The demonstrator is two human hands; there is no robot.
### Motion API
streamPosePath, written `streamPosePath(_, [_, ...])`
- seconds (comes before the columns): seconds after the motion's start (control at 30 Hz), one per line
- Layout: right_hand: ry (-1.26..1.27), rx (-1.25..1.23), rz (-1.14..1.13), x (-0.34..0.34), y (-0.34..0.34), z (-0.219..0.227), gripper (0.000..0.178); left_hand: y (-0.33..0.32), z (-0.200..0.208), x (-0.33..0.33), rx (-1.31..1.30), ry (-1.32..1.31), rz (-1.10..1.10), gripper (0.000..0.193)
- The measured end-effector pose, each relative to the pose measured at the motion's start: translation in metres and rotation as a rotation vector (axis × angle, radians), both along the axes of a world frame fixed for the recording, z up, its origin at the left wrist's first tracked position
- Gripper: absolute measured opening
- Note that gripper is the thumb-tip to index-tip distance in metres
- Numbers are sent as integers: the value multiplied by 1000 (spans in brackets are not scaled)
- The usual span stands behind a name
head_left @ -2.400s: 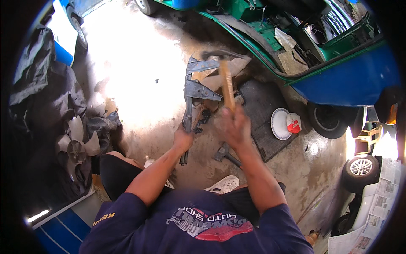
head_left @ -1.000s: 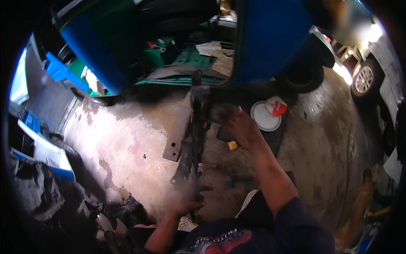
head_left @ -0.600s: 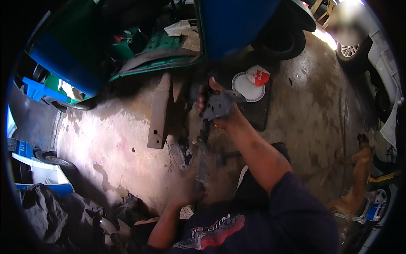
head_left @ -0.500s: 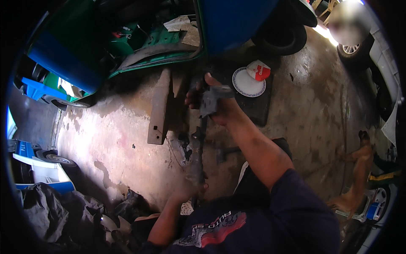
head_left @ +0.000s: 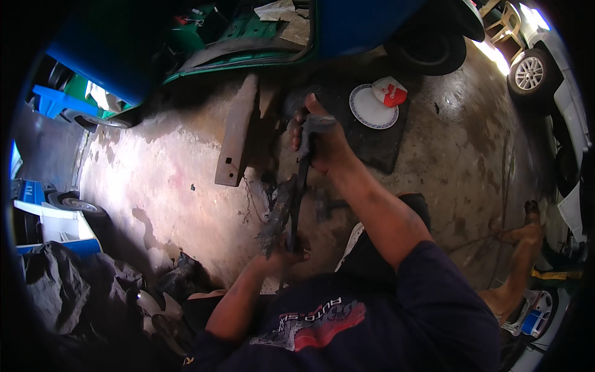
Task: The person hits a metal bracket with a hammer against an anvil. They turn the bracket over and continue hammering different parts of it by hand to straighten it.
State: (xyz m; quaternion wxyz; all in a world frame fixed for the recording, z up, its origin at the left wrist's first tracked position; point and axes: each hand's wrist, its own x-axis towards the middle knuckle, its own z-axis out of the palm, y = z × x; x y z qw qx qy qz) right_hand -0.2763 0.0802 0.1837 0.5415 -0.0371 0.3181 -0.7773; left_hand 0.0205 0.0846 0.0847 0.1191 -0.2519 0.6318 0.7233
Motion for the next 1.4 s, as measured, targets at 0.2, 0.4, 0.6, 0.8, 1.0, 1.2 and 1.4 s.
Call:
streamPosePath(0.2, [-158, -595, 278, -21, -6, -43, 50, -7, 15, -12, 28, 95, -141, 32])
streamPosePath(0.4, [-96, -333, 185, -5, -24, -40, 48, -17, -40, 17, -17, 59, -70, 55])
streamPosePath(0.6, [71, -134, 156, 6, -23, -14, 55, -38, 35, -11, 791, 404, 270, 92])
streamPosePath(0.8, [485, 168, 153, 48, -20, -2, 53, -64, 42, -42, 716, 310, 621, 75])
streamPosePath(1.0, [655, 227, 96, 79, -31, -11, 49, -73, -21, -46, -170, 406, 595, 41])
streamPosePath(1.2, [718, 278, 96, 73, -28, -21, 50, -55, 16, -45, 481, 201, 603, 51])
streamPosePath(1.4, [757, 418, 516, 56, -25, -68, 59, -106, 32, -16, 722, 577, 808, 66])
